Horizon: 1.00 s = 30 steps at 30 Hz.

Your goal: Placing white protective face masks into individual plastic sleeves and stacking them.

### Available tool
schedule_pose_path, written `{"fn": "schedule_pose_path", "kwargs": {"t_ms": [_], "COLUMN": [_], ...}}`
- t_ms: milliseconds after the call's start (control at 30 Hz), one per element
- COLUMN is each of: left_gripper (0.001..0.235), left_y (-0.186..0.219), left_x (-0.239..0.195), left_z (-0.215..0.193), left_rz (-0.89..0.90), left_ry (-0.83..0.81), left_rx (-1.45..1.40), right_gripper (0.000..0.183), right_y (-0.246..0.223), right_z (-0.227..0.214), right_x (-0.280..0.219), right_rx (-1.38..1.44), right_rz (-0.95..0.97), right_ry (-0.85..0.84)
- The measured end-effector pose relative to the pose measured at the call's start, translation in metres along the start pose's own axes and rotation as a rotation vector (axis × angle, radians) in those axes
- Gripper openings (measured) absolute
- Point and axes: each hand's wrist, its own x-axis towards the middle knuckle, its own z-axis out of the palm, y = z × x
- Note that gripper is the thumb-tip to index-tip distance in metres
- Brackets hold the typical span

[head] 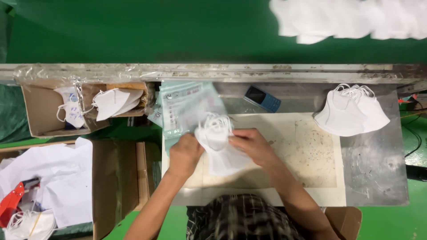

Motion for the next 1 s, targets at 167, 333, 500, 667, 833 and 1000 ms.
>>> {"fn": "schedule_pose_path", "kwargs": {"t_ms": [167,333,500,667,833,1000], "left_gripper": [0.014,0.015,0.057,0.043,0.047,0.049], "left_y": [0.014,0.068,0.047,0.049,0.063,0.067], "left_x": [0.003,0.035,0.009,-0.012,0.009,0.008], "left_z": [0.010,-0.025,0.003,0.044,0.030,0.044], "left_rz": [-0.202,0.410,-0.481,-1.022,-1.111,-1.077], "left_ry": [-0.045,-0.113,0.466,0.069,0.403,0.421], "left_rx": [-0.179,-0.262,-1.614,-1.552,-1.786,-1.954], "right_gripper": [0.025,0.018,0.016,0.025,0.044,0.037], "right_y": [-0.052,0.006,-0.021,0.009,-0.082,0.002], "right_z": [0.029,-0.020,-0.029,-0.023,0.051,0.021], "right_x": [-0.049,-0.022,-0.039,-0.015,-0.061,-0.042], "right_rx": [-0.793,-0.200,0.018,0.026,0.994,0.339], "right_rz": [-0.317,-0.462,-0.508,-0.534,-0.190,-0.509], "right_ry": [0.384,0.067,0.104,0.139,0.087,0.146]}}
